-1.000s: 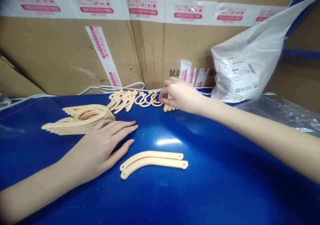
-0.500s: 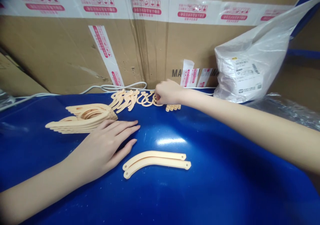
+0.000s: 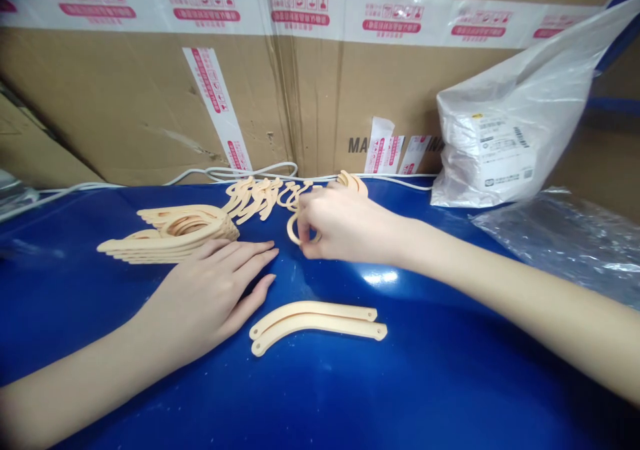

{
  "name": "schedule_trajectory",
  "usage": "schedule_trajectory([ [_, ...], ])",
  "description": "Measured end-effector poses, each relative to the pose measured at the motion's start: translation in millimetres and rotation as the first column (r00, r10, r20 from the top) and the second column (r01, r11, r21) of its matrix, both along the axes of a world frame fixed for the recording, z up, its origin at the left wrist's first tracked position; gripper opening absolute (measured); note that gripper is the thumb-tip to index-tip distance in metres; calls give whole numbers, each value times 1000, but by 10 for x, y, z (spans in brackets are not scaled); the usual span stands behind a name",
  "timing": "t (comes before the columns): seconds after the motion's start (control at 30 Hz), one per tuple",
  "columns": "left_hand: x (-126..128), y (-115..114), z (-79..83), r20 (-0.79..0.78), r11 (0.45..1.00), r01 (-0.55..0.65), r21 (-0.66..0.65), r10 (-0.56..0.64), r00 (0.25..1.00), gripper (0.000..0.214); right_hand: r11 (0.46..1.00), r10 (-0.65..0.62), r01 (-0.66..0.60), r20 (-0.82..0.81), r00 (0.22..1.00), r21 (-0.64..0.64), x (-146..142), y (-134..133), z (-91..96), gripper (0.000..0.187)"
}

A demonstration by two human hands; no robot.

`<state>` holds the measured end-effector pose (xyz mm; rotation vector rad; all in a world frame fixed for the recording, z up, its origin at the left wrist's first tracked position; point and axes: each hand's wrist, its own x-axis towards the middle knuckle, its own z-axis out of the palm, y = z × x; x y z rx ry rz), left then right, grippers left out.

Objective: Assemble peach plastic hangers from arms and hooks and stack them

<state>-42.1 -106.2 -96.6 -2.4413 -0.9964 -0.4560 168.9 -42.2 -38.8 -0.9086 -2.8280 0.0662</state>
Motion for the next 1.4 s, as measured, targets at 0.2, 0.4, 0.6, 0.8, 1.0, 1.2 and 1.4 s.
schedule_trajectory([
  [0.2, 15, -23, -9, 1, 999, -30, 39, 30, 1000, 34, 991, 59, -54, 36, 998, -126, -25, -209, -68, 11],
  [0.4, 28, -57, 59, -6, 996, -70, 58, 71, 997, 33, 992, 108, -103, 61, 992, -68, -88, -264, -85, 15],
  [0.6, 30, -98, 92, -27, 989, -83, 126, 87, 996, 33, 985, 168, -169, 61, 984, 15, -118, -313, -80, 16],
  [0.8, 20, -97, 342, -32, 975, -153, 159, 160, 987, 34, 974, 224, -225, 53, 973, 20, -88, -282, -110, 17],
  [1.0, -215, 497, 939, -12, 857, -502, -114, 504, 863, 41, 983, 180, -181, -15, 984, -38, 56, -296, -140, 19],
  [1.2, -463, 1326, 949, -105, 719, -543, -434, 559, 823, 54, 994, 81, -85, -45, 996, -72, 424, -431, -173, 28],
  [1.4, -564, 1616, 590, 43, 783, -360, -508, 441, 897, 56, 987, 4, -18, -86, 996, -160, 689, -506, -304, 24],
])
